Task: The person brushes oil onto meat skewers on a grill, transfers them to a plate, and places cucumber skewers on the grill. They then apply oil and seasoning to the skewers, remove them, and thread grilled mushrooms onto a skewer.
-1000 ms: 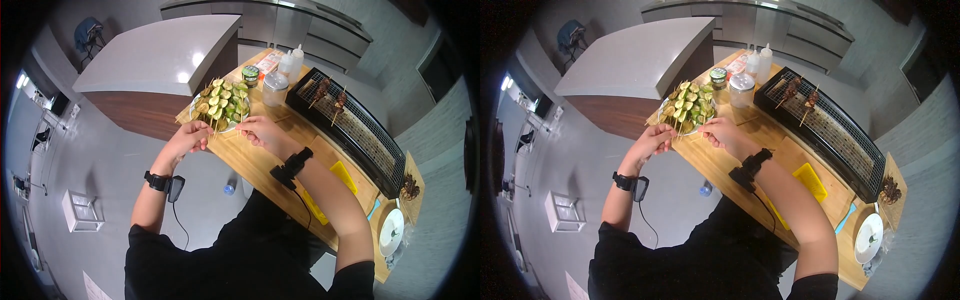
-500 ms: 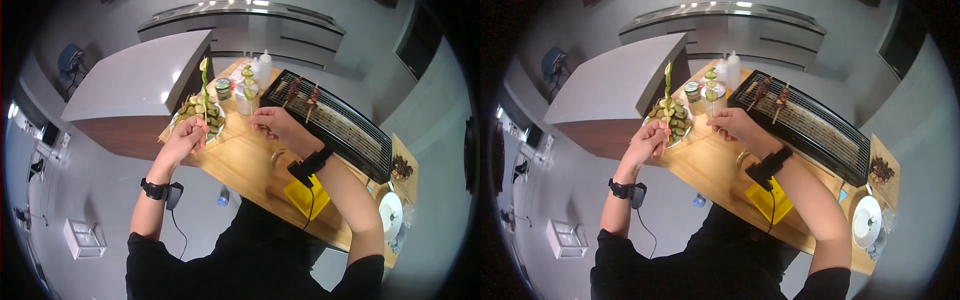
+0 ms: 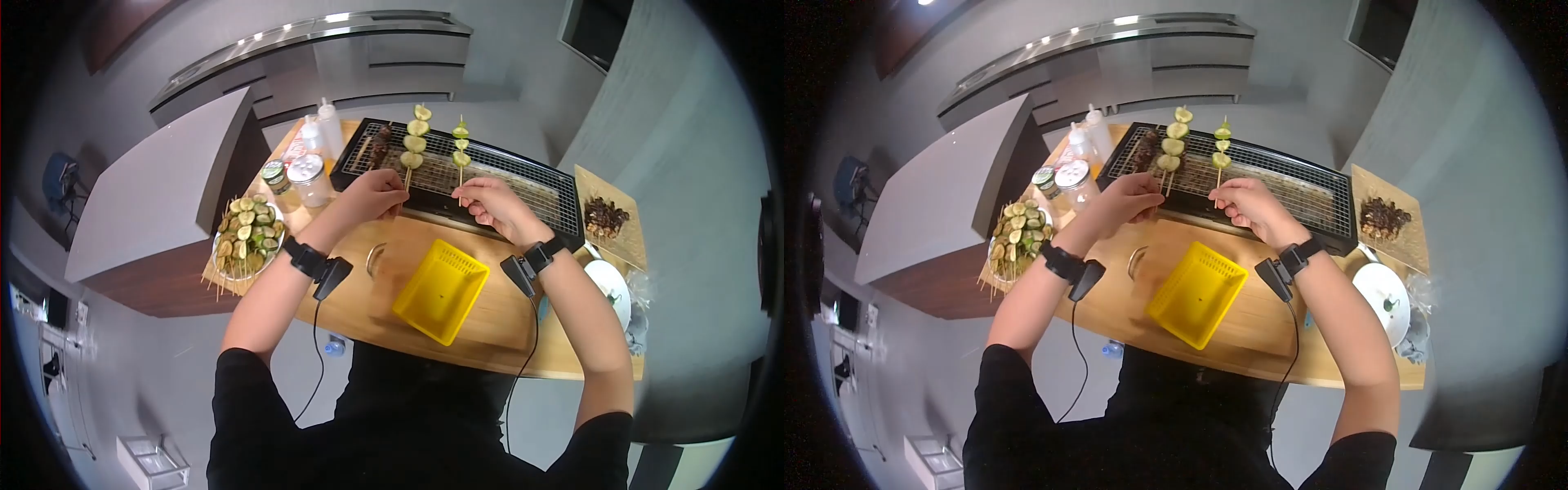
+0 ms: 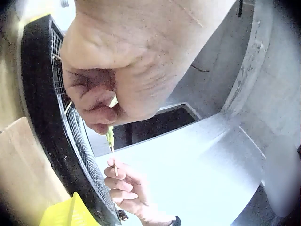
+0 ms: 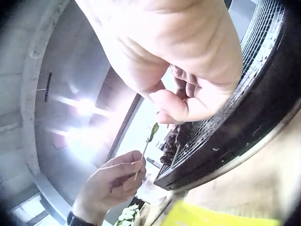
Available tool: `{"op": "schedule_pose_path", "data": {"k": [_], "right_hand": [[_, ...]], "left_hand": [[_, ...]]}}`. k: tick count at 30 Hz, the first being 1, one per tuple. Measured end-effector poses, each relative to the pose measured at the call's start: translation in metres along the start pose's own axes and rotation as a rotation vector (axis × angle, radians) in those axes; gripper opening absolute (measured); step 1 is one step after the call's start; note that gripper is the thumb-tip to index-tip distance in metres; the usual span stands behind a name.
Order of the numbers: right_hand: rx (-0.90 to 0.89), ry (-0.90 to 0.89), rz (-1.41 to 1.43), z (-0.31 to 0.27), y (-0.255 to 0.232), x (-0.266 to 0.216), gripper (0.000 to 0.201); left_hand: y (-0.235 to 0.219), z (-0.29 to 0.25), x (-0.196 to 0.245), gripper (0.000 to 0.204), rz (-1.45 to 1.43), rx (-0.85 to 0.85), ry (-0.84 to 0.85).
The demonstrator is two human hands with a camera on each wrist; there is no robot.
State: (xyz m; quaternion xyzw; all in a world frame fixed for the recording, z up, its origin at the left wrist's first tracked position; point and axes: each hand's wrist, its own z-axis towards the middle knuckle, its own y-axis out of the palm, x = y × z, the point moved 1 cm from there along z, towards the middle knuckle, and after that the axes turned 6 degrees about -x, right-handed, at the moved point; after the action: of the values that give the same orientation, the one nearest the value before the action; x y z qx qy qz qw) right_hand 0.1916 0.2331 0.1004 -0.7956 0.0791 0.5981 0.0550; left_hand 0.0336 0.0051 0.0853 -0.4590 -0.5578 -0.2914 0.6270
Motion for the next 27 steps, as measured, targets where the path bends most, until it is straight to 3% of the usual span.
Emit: {"op": "schedule_pose_path", "data": {"k": [8, 10, 27], "right_hand": [[0.062, 0.052, 0.062, -0.015, -0.052, 0.036, 0.006], [0.077, 0.066, 0.083, -0.015, -0.060, 0.042, 0.006], [0.096, 0.075, -0.020, -0.016, -0.068, 0.044, 0.014]], "left_hand": [[0.036, 0.053, 0.006, 0.010, 0.168, -0.090, -0.142], [0.038, 0.070, -0.012, 0.011, 0.136, -0.109, -0.122], [0.056, 0.086, -0.016, 0.024, 0.276, -0.160, -0.176]]}}
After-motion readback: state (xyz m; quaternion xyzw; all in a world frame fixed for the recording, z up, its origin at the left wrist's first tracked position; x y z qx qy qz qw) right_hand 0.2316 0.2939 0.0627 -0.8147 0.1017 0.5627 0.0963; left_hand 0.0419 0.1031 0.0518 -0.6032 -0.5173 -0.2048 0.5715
